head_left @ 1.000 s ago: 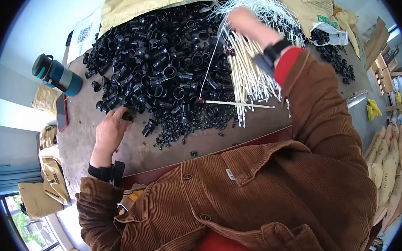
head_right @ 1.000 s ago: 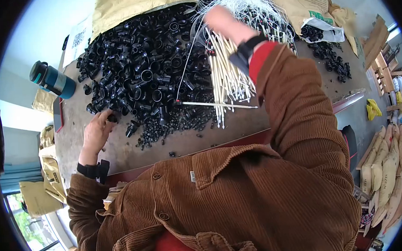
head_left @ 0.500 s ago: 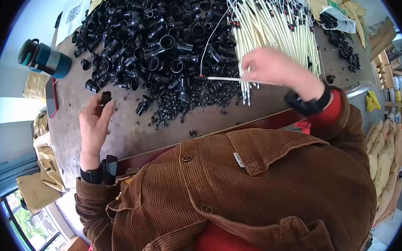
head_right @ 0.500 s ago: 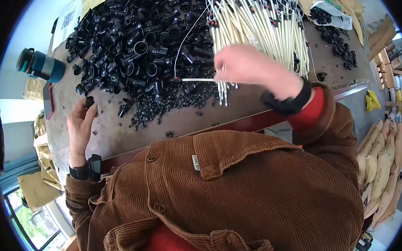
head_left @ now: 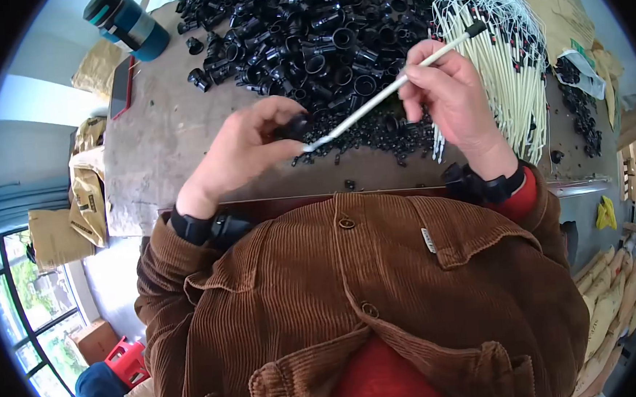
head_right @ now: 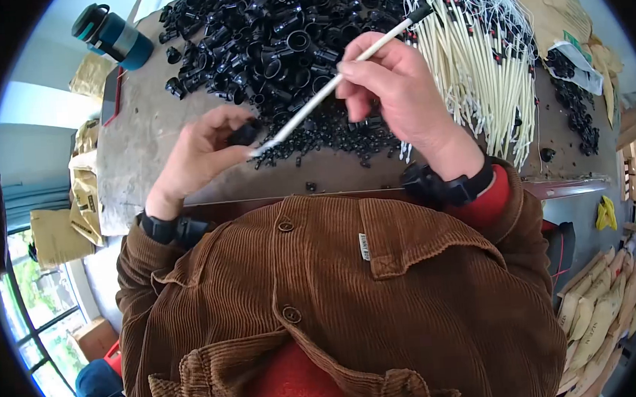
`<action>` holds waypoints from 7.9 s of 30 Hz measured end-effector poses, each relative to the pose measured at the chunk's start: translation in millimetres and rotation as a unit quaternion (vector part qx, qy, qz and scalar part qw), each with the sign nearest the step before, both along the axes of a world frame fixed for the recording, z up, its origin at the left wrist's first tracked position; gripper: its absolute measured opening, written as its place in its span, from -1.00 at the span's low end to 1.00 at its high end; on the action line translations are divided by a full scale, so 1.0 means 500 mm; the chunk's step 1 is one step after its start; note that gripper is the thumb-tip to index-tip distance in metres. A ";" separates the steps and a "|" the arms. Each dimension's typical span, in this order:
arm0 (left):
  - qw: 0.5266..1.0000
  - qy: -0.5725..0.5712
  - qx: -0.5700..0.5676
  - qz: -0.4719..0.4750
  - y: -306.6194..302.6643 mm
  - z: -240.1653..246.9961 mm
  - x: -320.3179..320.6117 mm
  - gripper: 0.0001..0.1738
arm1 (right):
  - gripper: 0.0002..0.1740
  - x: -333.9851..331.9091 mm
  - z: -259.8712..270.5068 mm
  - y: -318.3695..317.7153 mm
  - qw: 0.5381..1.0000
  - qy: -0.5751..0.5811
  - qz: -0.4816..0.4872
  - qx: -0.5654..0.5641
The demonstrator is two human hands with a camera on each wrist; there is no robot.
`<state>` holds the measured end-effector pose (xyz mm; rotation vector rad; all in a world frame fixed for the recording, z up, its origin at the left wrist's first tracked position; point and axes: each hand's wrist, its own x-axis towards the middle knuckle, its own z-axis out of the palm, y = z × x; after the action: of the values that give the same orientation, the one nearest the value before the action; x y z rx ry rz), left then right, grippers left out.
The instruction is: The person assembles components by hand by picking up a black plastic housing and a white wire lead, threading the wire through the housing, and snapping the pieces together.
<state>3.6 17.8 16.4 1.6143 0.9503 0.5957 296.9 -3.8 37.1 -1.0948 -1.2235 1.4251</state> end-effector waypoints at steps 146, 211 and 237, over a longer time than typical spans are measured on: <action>0.977 0.082 0.143 -0.134 -0.010 0.009 0.057 -0.63 | -0.47 -0.118 -0.093 -0.062 0.888 -0.341 0.097 0.294; 0.946 0.241 0.200 -0.085 -0.005 -0.060 -0.025 -0.86 | -0.95 -0.084 -0.123 -0.048 0.998 -0.035 -0.045 -0.005; 0.961 0.063 0.268 0.033 0.007 0.009 0.010 -0.88 | -0.97 -0.080 -0.086 -0.055 1.000 -0.008 0.030 0.000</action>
<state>8.6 21.5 21.0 2.1271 0.9916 0.8549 256.9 -31.4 -6.2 -1.0795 -1.2781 1.4634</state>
